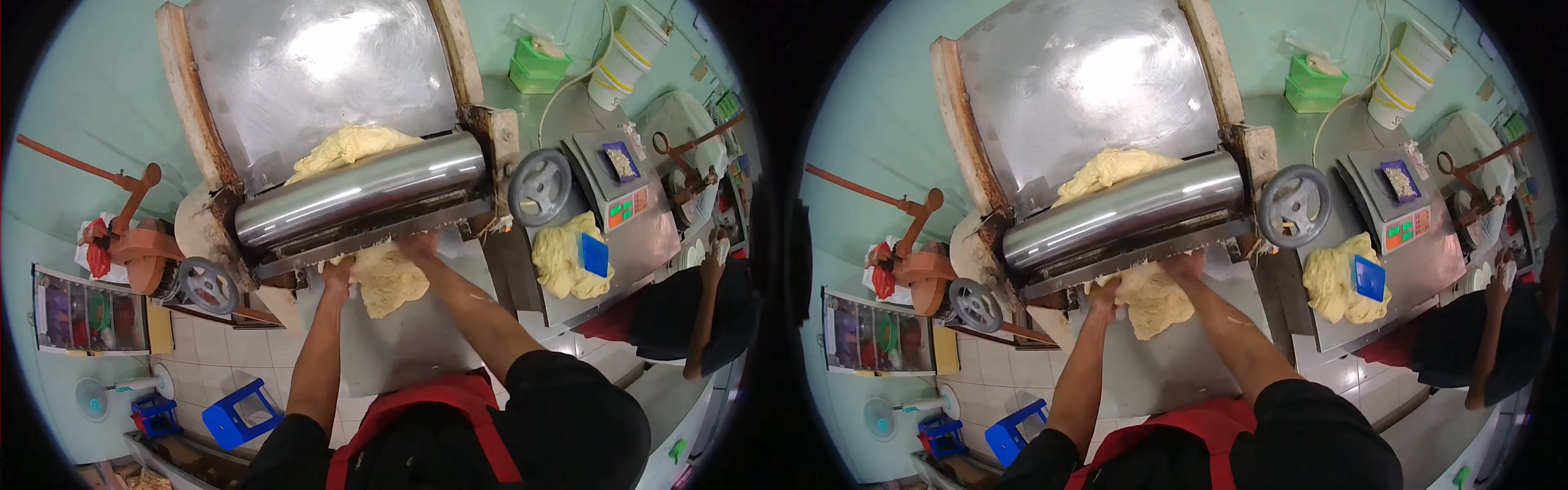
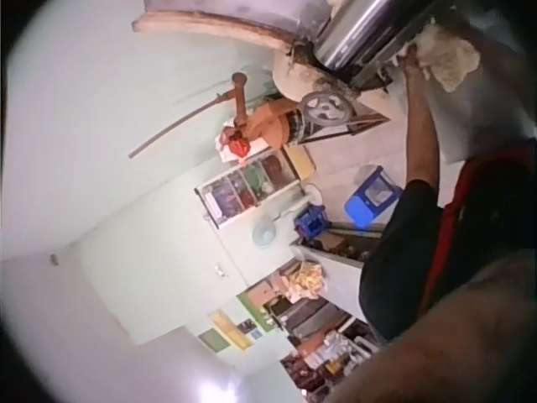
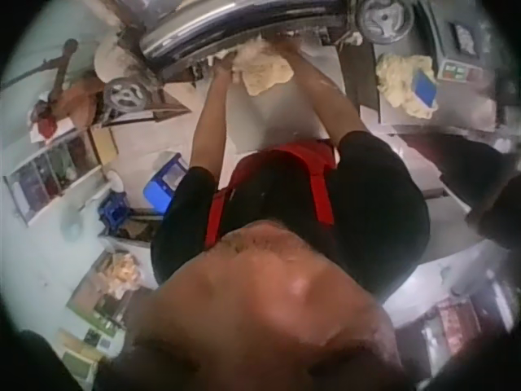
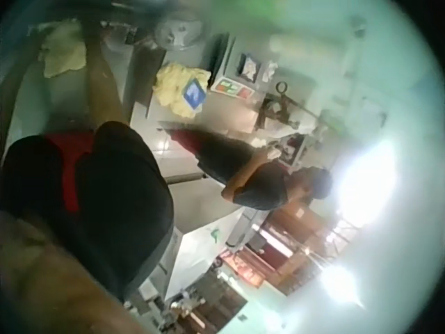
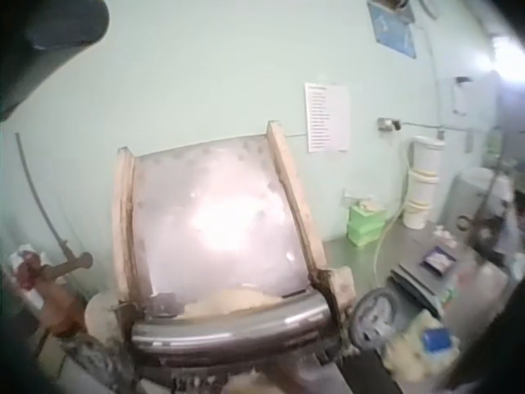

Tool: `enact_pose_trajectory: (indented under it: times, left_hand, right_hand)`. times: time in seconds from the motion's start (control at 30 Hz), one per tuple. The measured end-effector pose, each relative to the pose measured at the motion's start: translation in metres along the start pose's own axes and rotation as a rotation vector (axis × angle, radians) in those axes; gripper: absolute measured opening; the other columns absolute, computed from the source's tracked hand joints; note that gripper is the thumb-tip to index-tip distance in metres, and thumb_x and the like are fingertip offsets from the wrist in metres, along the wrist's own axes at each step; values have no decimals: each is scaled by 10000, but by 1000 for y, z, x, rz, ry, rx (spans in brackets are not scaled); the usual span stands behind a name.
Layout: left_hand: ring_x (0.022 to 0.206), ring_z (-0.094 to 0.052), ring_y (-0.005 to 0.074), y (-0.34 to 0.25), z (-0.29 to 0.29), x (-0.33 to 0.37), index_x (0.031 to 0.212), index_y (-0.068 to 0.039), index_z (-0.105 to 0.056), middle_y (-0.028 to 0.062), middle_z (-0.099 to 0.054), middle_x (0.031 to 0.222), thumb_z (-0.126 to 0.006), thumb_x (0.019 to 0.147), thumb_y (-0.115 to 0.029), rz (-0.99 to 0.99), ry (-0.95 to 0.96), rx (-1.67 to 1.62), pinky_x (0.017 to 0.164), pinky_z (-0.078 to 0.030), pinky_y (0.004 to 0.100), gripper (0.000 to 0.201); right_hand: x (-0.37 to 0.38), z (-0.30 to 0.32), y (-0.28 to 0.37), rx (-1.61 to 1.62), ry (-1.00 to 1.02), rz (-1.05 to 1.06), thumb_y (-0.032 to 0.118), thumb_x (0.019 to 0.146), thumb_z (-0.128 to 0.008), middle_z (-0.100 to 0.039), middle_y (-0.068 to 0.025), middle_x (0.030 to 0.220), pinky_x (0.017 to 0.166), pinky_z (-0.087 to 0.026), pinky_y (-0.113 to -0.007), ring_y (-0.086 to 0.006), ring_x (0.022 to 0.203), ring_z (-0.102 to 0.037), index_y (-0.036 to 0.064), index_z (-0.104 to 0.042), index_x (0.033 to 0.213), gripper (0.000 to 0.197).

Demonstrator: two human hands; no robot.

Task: The person feeds a large mass of dough into a mechanical dough sheeter, repeatedly folding and passing it through the rollers to flatten and smooth it. They use a blue plastic scraper to assist in handling the dough and guide it into the machine.

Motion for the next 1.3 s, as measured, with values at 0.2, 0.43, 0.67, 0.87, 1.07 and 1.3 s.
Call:
enact_pose_trajectory:
  times: [0.2,0.43,0.67,0.87,1.07,1.3]
  left_hand:
    - [952,-709,213,61,9,-156,1366,1,-579,92,-695,1178,-671,935,-109,-173,152,-274,700,-580,373,454]
    - [995,-716,367,1,25,-247,1303,30,-607,207,-712,1165,-806,767,-172,-605,168,528,844,-582,441,606]
    - [1011,-653,451,-232,-23,-351,1207,-15,-554,230,-655,1133,-828,682,-169,-1111,164,884,940,-538,460,612]
    - [1319,-556,397,-390,-26,-389,1347,-102,-592,190,-544,1455,-807,837,-220,-1630,-10,435,1118,-462,484,566]
    - [1489,-415,419,-364,-68,-226,1525,-195,-550,179,-359,1672,-800,836,-540,-1286,-291,1061,1204,-359,566,810]
    - [1291,-588,337,-401,-50,-177,1446,-196,-614,137,-643,1334,-825,796,-561,-1288,-434,937,1140,-430,494,775]
  right_hand:
    - [-118,94,-10,1280,600,-251,85,829,-770,-644,-147,1342,1029,-540,-386,-237,1218,-642,5,-470,1500,740]
    - [-247,137,-7,1550,873,-458,35,795,-702,-563,-163,1473,1151,-485,-454,-313,1361,-574,37,-343,1589,871]
    - [-239,200,90,1949,891,-191,42,772,-663,-552,-156,1500,1166,-471,-493,-336,1370,-570,31,-348,1586,873]
    - [-139,266,185,2265,294,81,85,860,-698,-599,-124,1418,1093,-530,-456,-286,1283,-628,34,-453,1500,687]
    - [-93,218,228,1948,-21,-276,196,971,-730,-589,-103,1381,1010,-515,-369,-195,1232,-594,3,-465,1492,615]
    - [-177,229,166,1017,660,248,313,984,-746,-689,-32,1042,864,-539,-319,-148,986,-651,76,-666,1370,461]
Point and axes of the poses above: each hand's wrist, its own x-axis towards the middle knuckle, its own z-axis out of the back of the hand, y = z × x, the point moved 5 cm from there along x, towards the middle knuckle
